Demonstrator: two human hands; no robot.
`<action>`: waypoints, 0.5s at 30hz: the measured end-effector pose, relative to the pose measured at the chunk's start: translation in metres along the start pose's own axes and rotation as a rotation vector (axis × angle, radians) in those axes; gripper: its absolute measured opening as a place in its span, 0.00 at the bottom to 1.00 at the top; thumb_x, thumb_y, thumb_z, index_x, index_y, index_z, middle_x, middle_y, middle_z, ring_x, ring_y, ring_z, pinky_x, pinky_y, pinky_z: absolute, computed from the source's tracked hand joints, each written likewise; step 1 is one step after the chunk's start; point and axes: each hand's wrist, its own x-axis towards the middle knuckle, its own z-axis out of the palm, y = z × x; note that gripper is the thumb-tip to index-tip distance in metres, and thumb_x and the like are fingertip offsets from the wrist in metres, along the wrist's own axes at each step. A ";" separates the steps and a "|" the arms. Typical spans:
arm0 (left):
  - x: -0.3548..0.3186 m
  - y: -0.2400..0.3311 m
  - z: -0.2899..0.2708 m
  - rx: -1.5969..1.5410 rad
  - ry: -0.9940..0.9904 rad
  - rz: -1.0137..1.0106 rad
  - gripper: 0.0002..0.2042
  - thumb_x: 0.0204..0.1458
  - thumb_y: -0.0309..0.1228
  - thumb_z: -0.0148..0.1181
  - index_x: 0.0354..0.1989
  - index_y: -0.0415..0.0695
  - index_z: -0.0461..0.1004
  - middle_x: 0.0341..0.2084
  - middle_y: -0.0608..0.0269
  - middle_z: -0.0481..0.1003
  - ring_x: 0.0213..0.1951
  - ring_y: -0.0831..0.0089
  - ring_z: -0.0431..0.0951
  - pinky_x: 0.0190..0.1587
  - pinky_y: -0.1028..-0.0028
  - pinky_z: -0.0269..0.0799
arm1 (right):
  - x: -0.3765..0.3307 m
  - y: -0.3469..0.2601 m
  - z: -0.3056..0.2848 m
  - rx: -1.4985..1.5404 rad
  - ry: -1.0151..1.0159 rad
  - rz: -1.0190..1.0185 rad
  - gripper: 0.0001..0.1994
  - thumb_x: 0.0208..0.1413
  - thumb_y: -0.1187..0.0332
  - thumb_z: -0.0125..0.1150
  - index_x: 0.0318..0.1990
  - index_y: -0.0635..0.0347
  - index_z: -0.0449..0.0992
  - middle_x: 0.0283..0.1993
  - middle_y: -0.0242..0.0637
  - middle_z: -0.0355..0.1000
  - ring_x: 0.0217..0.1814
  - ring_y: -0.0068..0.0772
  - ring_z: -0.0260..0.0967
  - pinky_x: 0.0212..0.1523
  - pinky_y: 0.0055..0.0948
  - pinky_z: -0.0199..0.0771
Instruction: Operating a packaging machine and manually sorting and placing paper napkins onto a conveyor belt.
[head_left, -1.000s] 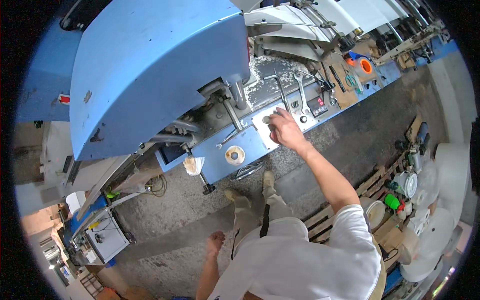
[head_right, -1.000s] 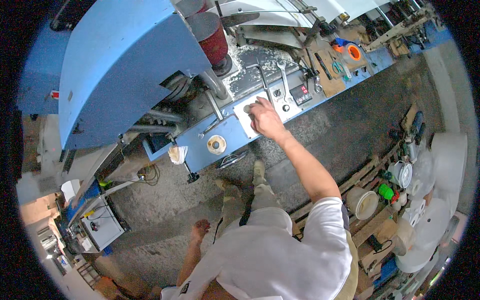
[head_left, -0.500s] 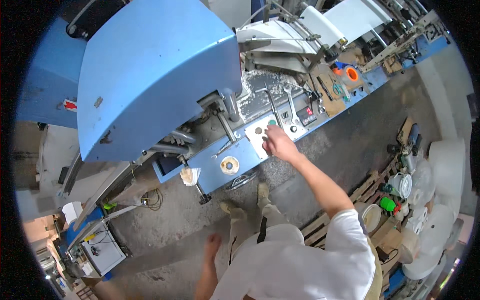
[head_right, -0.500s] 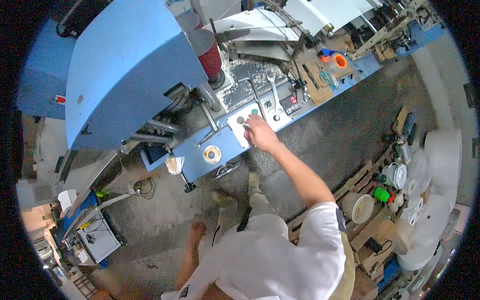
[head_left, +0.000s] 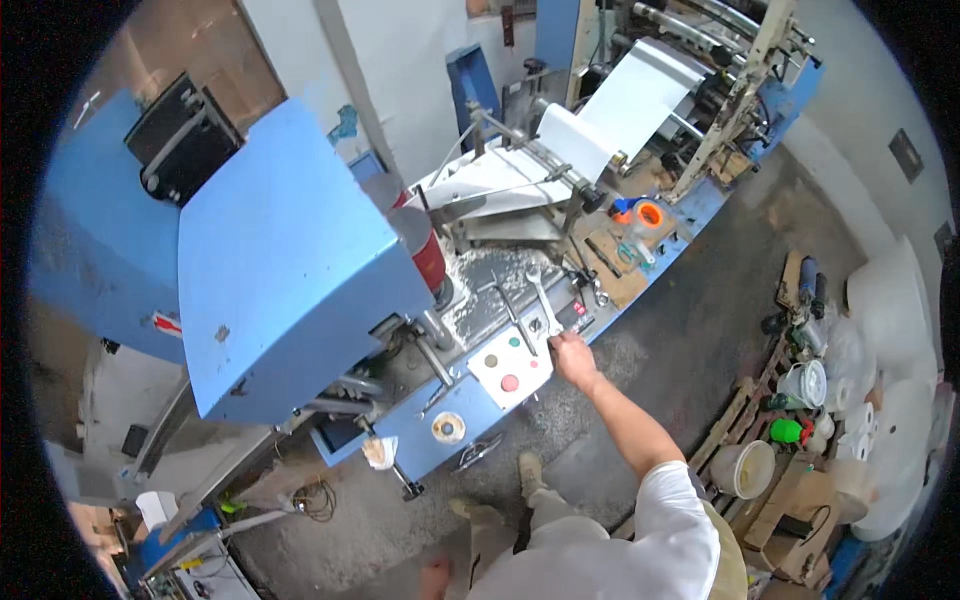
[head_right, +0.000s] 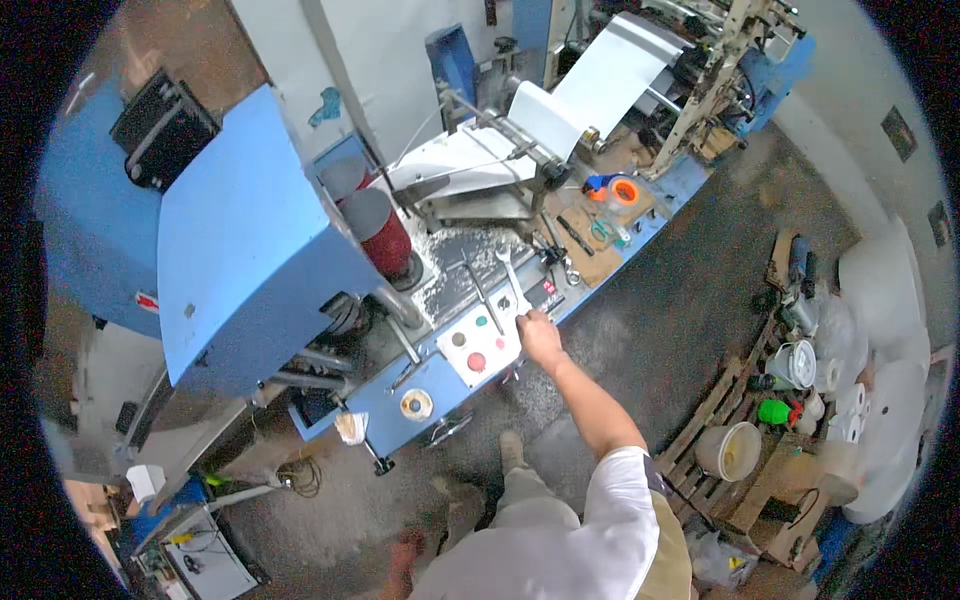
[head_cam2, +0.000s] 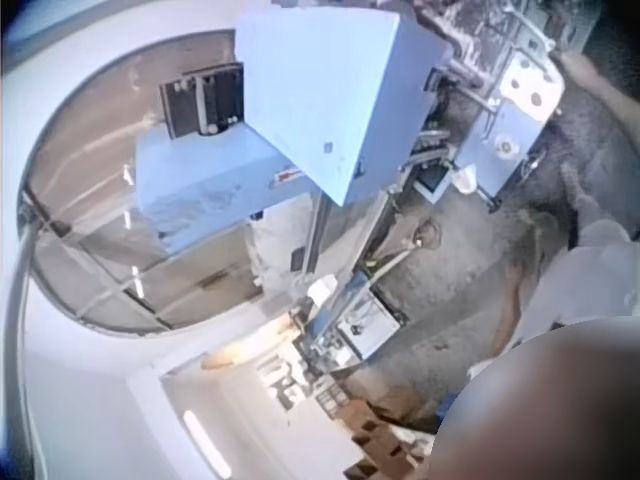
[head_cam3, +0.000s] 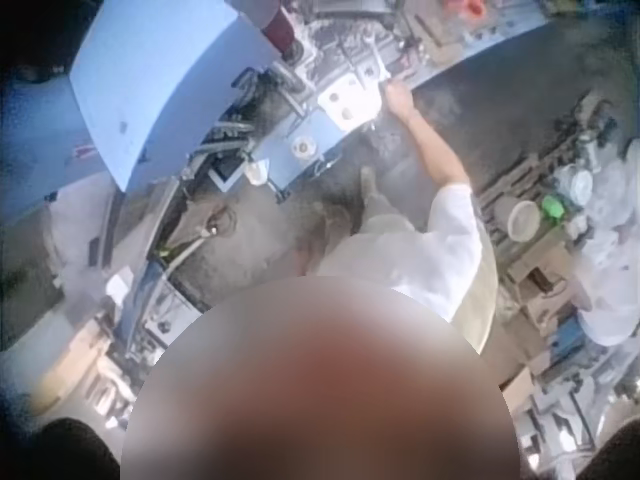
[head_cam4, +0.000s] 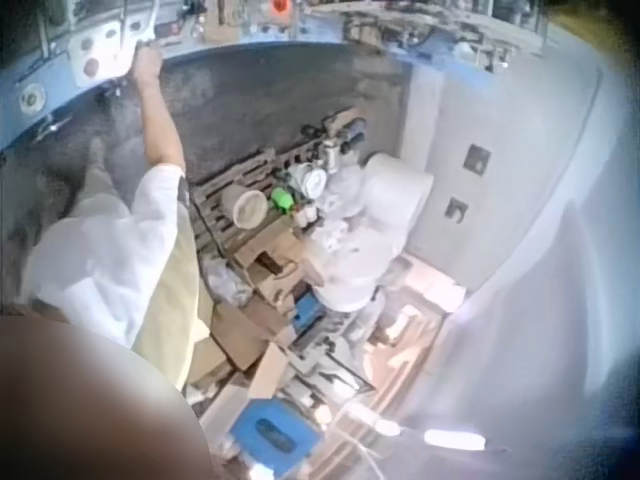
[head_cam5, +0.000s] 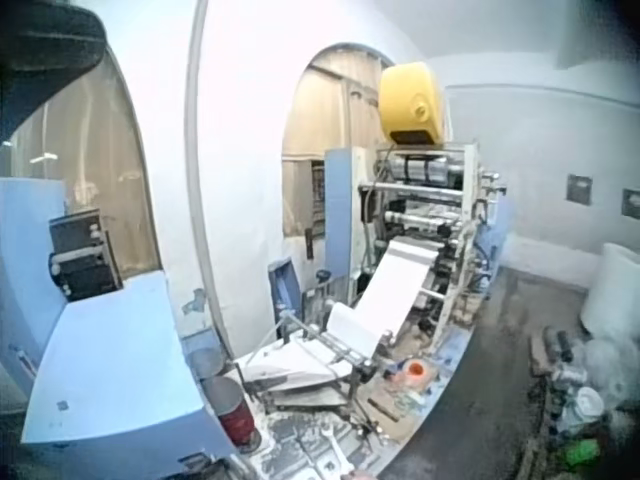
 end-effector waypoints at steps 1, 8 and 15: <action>0.011 -0.003 -0.001 0.075 -0.024 -0.039 0.14 0.59 0.40 0.54 0.34 0.40 0.77 0.24 0.60 0.77 0.25 0.68 0.76 0.31 0.69 0.74 | 0.002 0.002 0.004 0.003 0.018 -0.010 0.07 0.51 0.69 0.57 0.36 0.60 0.77 0.38 0.50 0.73 0.44 0.53 0.71 0.45 0.45 0.73; -0.003 0.059 0.016 0.236 -0.066 0.128 0.15 0.60 0.40 0.53 0.33 0.39 0.77 0.24 0.60 0.78 0.27 0.70 0.78 0.31 0.68 0.75 | -0.006 0.021 0.000 -0.020 -0.038 0.070 0.09 0.50 0.68 0.57 0.37 0.61 0.76 0.39 0.50 0.71 0.46 0.53 0.70 0.47 0.46 0.73; 0.017 0.049 0.022 -0.043 0.001 -0.075 0.10 0.57 0.33 0.55 0.36 0.40 0.79 0.26 0.61 0.79 0.28 0.69 0.80 0.30 0.69 0.74 | -0.003 0.022 -0.002 -0.007 -0.079 0.086 0.10 0.50 0.67 0.60 0.37 0.62 0.75 0.40 0.49 0.71 0.46 0.52 0.71 0.47 0.45 0.73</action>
